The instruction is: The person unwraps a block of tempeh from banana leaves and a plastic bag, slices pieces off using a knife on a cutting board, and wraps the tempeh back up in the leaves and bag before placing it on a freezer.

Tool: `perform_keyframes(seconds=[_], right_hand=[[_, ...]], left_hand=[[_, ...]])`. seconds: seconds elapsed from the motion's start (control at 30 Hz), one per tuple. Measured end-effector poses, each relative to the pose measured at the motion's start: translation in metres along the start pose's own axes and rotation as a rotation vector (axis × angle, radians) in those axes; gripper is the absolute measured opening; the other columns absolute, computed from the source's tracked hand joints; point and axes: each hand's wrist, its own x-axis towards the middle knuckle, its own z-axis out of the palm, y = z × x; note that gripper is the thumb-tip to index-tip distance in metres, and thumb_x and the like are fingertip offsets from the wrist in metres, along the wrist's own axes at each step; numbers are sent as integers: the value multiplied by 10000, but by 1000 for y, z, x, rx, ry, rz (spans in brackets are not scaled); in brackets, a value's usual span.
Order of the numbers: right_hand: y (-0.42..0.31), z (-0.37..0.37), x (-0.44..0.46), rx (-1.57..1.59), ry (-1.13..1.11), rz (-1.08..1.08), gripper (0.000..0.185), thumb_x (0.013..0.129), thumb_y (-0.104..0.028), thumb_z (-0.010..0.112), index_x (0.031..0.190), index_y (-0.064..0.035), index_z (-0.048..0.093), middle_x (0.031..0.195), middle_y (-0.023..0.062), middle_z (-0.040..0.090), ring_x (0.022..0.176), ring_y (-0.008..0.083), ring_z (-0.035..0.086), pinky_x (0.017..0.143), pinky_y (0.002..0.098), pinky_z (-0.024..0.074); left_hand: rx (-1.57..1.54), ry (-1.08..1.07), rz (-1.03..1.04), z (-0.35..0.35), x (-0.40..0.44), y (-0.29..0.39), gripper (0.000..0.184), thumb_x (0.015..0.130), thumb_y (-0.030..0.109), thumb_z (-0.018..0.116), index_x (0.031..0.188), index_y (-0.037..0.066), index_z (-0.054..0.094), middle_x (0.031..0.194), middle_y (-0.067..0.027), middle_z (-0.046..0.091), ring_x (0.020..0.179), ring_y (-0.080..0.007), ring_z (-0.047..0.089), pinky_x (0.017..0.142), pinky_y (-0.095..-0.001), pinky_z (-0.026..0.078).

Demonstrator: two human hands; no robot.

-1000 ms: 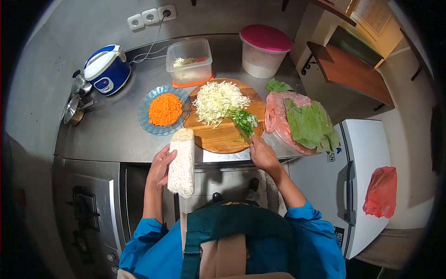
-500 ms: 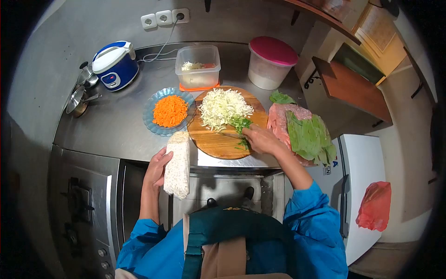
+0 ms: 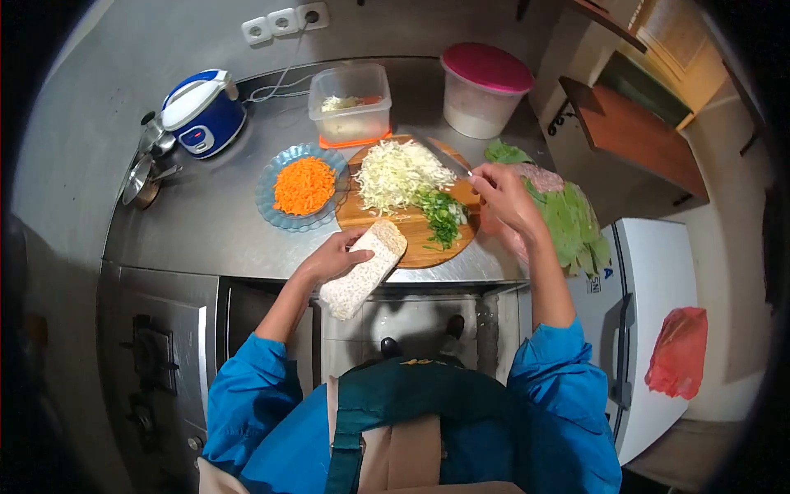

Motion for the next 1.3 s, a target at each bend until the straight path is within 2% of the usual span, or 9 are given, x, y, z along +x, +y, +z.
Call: perform_keyframes(seconds=[0.03,0.23,0.3,0.43,0.57,0.77,0.97,1.17,1.3], right_hand=[[18,8,5,-275,215,-155,220,819,-169,511,828,28,609,793,245,582,760,370,568,714,435,442],[16,22,-2,-209,252,-22,222,835,-164,492,854,34,590,832,262,589,814,416,571,724,474,439],[14,22,-9,-337,94,-18,216,836,-126,495,951,38,575,863,260,591,843,401,570,741,470,441],[11,35,-33,-225,272,-186,199,826,-75,500,984,21,573,897,243,550,856,403,544,767,449,436],[31,57,-57,-257,108,-299,277,825,-68,508,1094,0,524,851,219,517,787,395,542,709,468,442],[11,82,-102,-324,-244,-4,301,845,-93,518,1143,-55,541,825,157,500,755,327,543,673,410,444],[12,94,-124,-226,-151,-196,339,830,-57,513,1166,-5,508,830,155,490,726,329,542,639,412,467],[13,93,-121,-248,-167,-275,358,830,-51,505,1186,-14,489,870,169,499,807,333,545,670,402,465],[8,93,-120,-264,-217,-171,345,851,-68,503,1195,-42,497,897,159,521,811,356,546,683,435,451]], left_hand=[[-3,-21,-10,2,5,0,502,825,87,617,1286,3,439,1109,-77,578,953,-125,540,857,-267,433],[156,-96,-77,-6,21,12,460,833,92,607,1266,9,475,1116,-64,585,948,-111,545,847,-243,431],[9,-65,-119,-2,18,12,455,834,105,606,1263,20,481,1111,-64,589,932,-115,555,835,-243,435],[-309,41,-114,7,12,-11,499,816,95,633,1271,24,439,1077,-83,577,924,-139,560,825,-255,450],[-220,239,-115,24,-4,-1,531,788,111,671,1257,48,430,985,-93,558,856,-144,554,724,-265,463],[-6,291,-188,30,-15,-4,501,860,235,598,1298,58,428,1001,-129,603,842,-107,550,710,-251,453],[-44,294,-49,30,-11,-29,559,878,235,575,1359,55,353,1180,-114,561,968,-129,536,856,-247,414],[39,326,55,29,-6,-36,518,879,252,568,1336,76,396,1139,-136,575,974,-154,543,850,-274,418],[43,374,-84,29,-13,-17,454,864,280,581,1256,82,465,1067,-148,601,931,-194,563,826,-298,426]])
